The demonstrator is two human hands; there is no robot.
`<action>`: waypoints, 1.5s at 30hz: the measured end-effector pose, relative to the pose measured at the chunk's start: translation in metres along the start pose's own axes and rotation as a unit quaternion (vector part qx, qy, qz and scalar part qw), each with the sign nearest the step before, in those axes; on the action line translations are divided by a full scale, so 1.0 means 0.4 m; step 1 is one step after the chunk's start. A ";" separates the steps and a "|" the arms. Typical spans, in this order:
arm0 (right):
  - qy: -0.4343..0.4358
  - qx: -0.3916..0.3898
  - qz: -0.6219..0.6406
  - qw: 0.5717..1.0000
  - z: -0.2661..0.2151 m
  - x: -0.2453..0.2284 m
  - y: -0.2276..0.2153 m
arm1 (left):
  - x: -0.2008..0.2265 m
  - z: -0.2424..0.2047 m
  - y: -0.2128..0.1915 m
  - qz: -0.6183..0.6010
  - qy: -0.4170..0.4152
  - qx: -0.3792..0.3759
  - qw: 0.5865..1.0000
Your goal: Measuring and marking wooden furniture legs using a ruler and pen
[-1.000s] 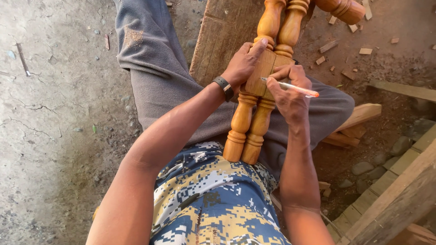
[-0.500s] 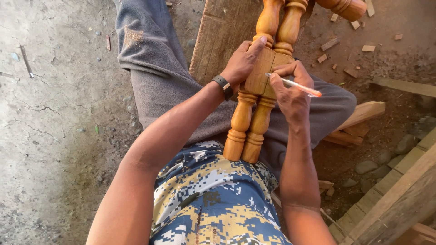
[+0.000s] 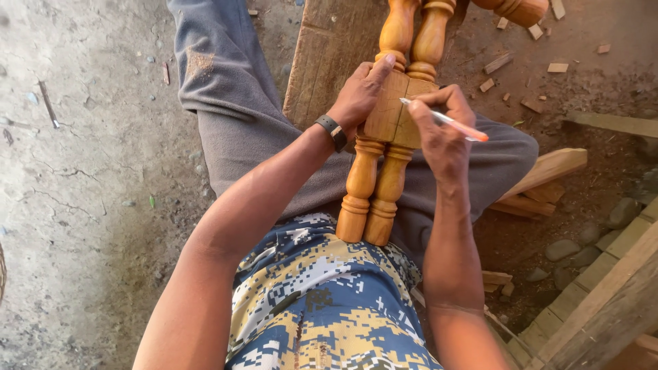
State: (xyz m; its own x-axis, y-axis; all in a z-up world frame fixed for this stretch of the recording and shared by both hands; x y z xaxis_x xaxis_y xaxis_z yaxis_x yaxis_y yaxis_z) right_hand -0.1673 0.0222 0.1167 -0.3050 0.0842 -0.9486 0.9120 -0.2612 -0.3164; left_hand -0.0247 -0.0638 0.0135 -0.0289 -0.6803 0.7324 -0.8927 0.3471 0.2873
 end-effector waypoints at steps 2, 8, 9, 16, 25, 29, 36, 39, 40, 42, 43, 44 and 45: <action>0.018 0.015 0.079 0.997 0.004 0.038 -0.038 | -0.007 0.000 0.005 -0.003 0.005 -0.008 1.000; 0.111 0.241 0.097 0.959 -0.034 0.222 -0.181 | -0.106 0.099 -0.027 0.012 0.005 0.044 0.999; 0.183 0.192 0.104 0.959 -0.053 0.229 -0.131 | -0.103 0.088 -0.030 -0.011 0.002 0.044 0.999; 0.220 0.109 0.210 0.946 -0.090 0.395 -0.001 | -0.113 -0.032 0.001 -0.013 0.040 0.023 0.999; 0.124 0.166 0.252 0.945 -0.069 0.123 -0.032 | 0.037 -0.144 0.039 -0.095 0.139 -0.095 0.981; 0.069 0.180 0.273 0.942 -0.065 0.016 -0.061 | 0.150 -0.209 0.073 -0.091 0.195 -0.129 0.968; 0.060 0.258 0.415 0.870 -0.078 0.055 -0.102 | 0.239 -0.254 0.104 -0.166 0.210 -0.237 0.934; 0.067 0.266 0.417 0.866 -0.086 0.033 -0.108 | 0.229 -0.247 0.103 -0.186 0.197 -0.260 0.927; 0.067 0.268 0.415 0.867 -0.087 0.023 -0.111 | 0.225 -0.247 0.104 -0.191 0.192 -0.268 0.924; 0.069 0.270 0.410 0.869 -0.097 0.063 -0.119 | 0.215 -0.236 0.094 -0.192 0.191 -0.274 0.923; 0.074 0.271 0.404 0.870 -0.107 0.084 -0.121 | 0.205 -0.234 0.089 -0.193 0.189 -0.277 0.922; 0.077 0.271 0.404 0.870 -0.112 0.092 -0.121 | 0.199 -0.233 0.085 -0.194 0.186 -0.276 0.923; 0.079 0.271 0.407 0.869 -0.112 0.100 -0.120 | 0.197 -0.230 0.081 -0.202 0.179 -0.279 0.921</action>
State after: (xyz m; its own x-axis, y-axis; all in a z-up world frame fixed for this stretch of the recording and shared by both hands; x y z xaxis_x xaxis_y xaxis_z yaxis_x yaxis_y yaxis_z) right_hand -0.2109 0.0810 0.0939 0.4613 -0.2209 -0.8593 0.5320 -0.7062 0.4671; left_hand -0.0145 -0.0468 0.1370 0.4947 -0.6049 0.6240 -0.4243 0.4585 0.7809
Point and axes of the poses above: each hand's wrist, its own z-axis towards the middle knuckle, its own y-axis out of the palm, x = y × z, the point moved 8 cm from there along z, towards the middle knuckle, and after that the axes turned 1 degree about -x, right-handed, at the moved point
